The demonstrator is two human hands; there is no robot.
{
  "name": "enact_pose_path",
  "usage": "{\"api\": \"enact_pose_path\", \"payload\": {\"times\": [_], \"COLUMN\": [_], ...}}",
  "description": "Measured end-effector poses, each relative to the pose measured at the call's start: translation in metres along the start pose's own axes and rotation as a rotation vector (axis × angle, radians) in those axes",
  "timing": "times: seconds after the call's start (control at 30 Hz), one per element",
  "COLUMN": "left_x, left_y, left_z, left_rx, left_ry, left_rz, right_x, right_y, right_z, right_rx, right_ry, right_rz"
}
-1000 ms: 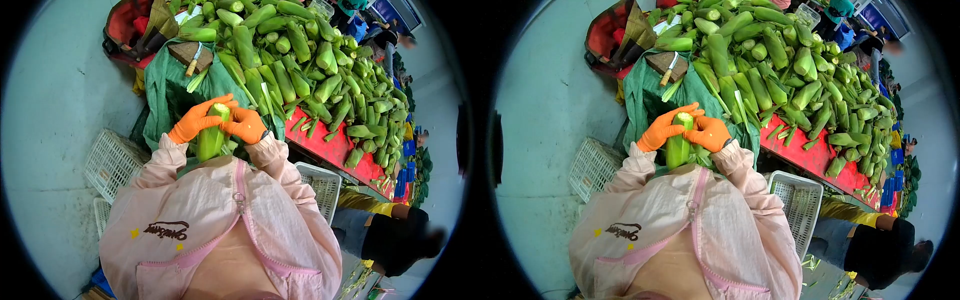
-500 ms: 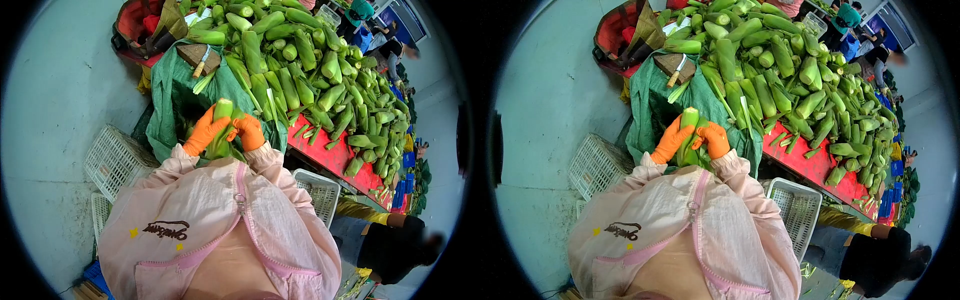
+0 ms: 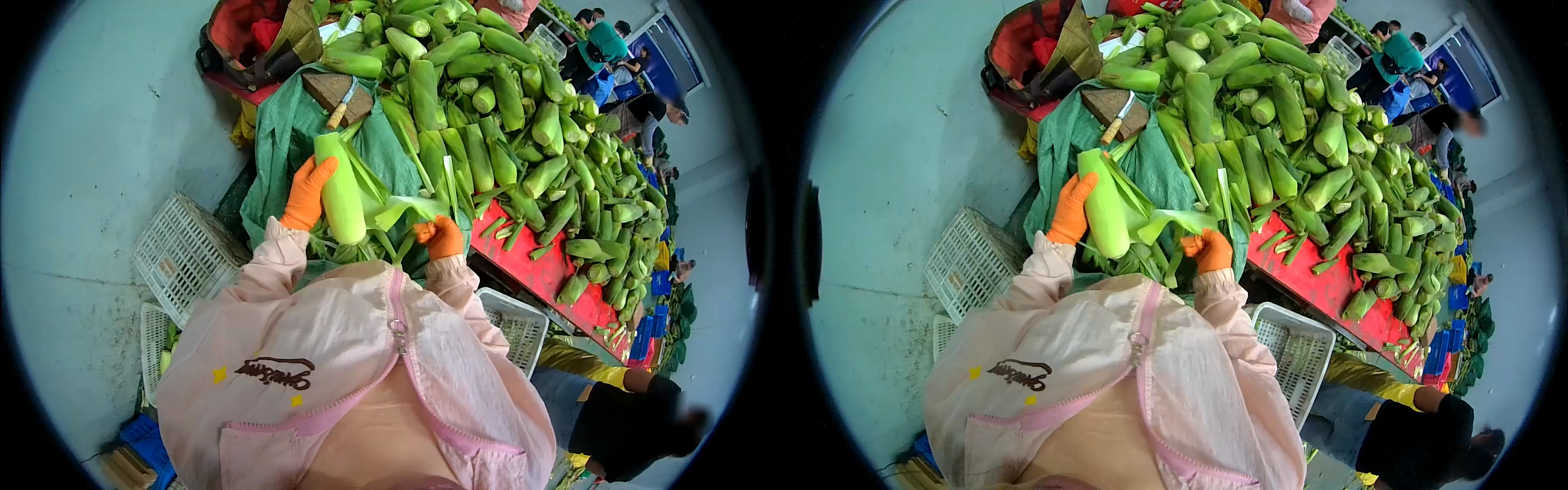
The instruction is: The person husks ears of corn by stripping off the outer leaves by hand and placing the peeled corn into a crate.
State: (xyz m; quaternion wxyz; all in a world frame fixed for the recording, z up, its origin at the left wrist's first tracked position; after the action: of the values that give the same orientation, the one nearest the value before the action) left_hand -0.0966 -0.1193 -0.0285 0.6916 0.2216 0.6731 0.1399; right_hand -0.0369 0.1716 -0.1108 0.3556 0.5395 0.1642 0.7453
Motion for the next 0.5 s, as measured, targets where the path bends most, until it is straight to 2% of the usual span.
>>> {"api": "enact_pose_path", "payload": {"times": [0.03,0.1,0.17,0.2,0.27,0.33,0.4,0.43,0.47,0.5], "left_x": [0.000,0.002,0.017,0.027,0.035,0.027,0.027,0.025,0.025,0.026], "left_y": [0.002,0.015,0.012,0.012,0.012,0.022,0.028,0.034,0.040,0.040], "left_z": [0.000,0.001,0.001,-0.002,-0.004,0.002,0.005,0.007,0.008,0.007], "left_rx": [0.001,0.156,0.190,0.217,0.266,0.378,0.450,0.502,0.554,0.563], "left_ry": [0.000,0.019,-0.030,-0.072,-0.145,-0.106,-0.113,-0.112,-0.107,-0.111], "left_rz": [0.001,-0.176,-0.166,-0.146,-0.160,-0.236,-0.264,-0.262,-0.257,-0.257], "right_x": [-0.002,-0.005,-0.005,0.001,0.037,0.065,0.063,0.059,0.055,0.041], "right_y": [-0.007,-0.030,-0.051,-0.047,0.001,0.073,0.119,0.140,0.138,0.131], "right_z": [-0.003,-0.018,-0.038,-0.040,-0.023,0.013,0.022,0.030,0.024,0.012], "right_rx": [-0.054,-0.112,-0.185,-0.192,-0.160,-0.068,0.225,0.339,0.322,0.430], "right_ry": [0.019,0.036,0.016,0.007,-0.378,-0.717,-0.877,-0.610,-0.608,-0.290], "right_rz": [0.066,0.130,0.512,0.504,1.248,1.277,1.295,1.320,1.315,1.072]}}
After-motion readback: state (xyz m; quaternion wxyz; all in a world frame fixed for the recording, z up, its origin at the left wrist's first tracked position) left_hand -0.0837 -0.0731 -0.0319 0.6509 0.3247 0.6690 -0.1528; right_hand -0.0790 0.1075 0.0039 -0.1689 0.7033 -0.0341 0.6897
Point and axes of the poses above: each hand's wrist, its own z-axis away from the middle knuckle, its own y-axis out of the palm, x = y × z, the point moved 5 cm from there along -z, towards the middle knuckle, and after that the axes turned 6 degrees about -z, right-handed, at the moved point
